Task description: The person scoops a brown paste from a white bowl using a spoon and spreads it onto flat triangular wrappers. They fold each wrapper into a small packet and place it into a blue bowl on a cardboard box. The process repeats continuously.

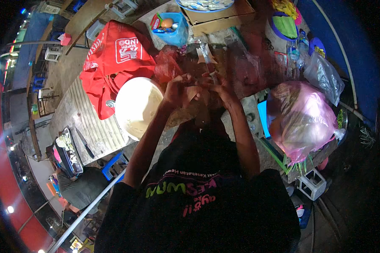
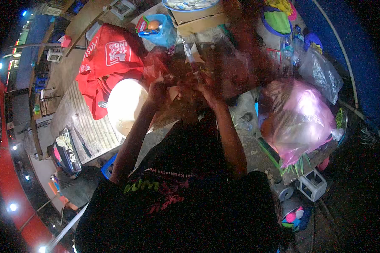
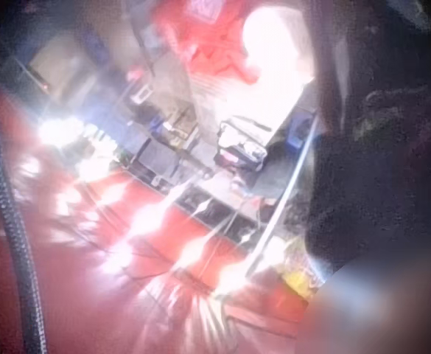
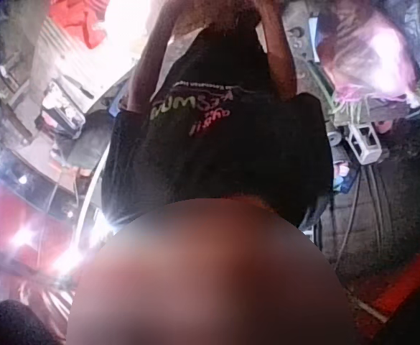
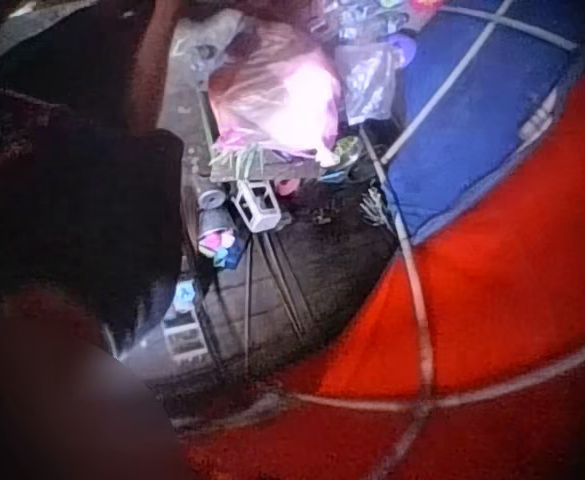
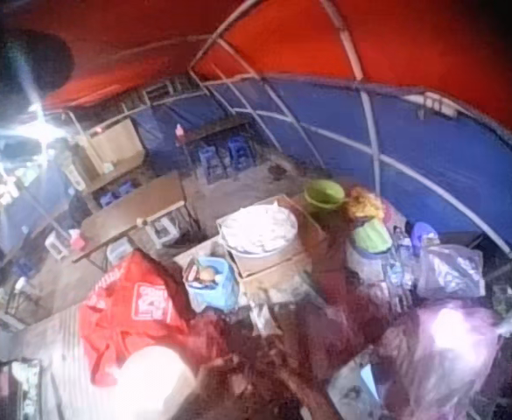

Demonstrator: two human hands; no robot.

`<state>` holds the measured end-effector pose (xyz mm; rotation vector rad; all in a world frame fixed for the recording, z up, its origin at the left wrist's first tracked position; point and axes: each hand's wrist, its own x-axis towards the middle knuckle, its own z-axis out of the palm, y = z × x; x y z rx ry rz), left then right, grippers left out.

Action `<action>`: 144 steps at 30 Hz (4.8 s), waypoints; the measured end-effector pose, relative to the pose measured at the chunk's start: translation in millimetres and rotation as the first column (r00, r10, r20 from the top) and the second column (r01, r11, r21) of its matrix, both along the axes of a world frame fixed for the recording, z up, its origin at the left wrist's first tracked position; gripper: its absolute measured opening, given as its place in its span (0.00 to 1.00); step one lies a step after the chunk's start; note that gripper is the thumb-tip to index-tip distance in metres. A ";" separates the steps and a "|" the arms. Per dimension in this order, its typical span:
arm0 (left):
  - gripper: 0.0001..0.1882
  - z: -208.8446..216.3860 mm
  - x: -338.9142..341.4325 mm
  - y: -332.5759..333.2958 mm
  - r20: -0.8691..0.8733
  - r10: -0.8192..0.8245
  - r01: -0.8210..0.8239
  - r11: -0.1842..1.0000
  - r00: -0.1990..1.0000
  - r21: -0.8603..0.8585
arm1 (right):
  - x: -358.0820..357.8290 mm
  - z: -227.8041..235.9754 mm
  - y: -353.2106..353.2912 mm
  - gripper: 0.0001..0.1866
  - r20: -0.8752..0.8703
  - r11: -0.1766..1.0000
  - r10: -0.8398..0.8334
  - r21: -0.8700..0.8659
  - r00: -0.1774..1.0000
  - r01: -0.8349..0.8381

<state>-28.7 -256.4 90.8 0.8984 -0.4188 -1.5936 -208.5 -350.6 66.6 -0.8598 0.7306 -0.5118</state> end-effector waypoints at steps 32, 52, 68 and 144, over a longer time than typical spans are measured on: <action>0.08 -25.2 126.9 247.5 0.837 0.405 -0.439 0.869 0.367 -0.227 | 113.1 108.5 120.7 0.11 -0.909 0.046 0.058 -0.410 0.413 -0.911; 0.10 -26.0 111.0 238.3 0.945 0.325 -0.499 0.812 -0.041 -0.302 | 153.5 73.2 95.4 0.19 -0.906 0.101 0.423 0.016 0.028 -0.995; 0.17 -19.4 137.2 232.3 0.275 0.798 -0.796 0.587 0.537 -0.150 | 97.3 87.5 131.6 0.21 -0.559 0.705 0.527 -0.133 0.640 -0.696; 0.12 13.4 111.8 215.7 0.101 0.625 -0.626 0.779 0.774 -0.021 | 61.0 82.8 174.6 0.16 -0.388 0.796 0.294 -0.406 0.873 -0.449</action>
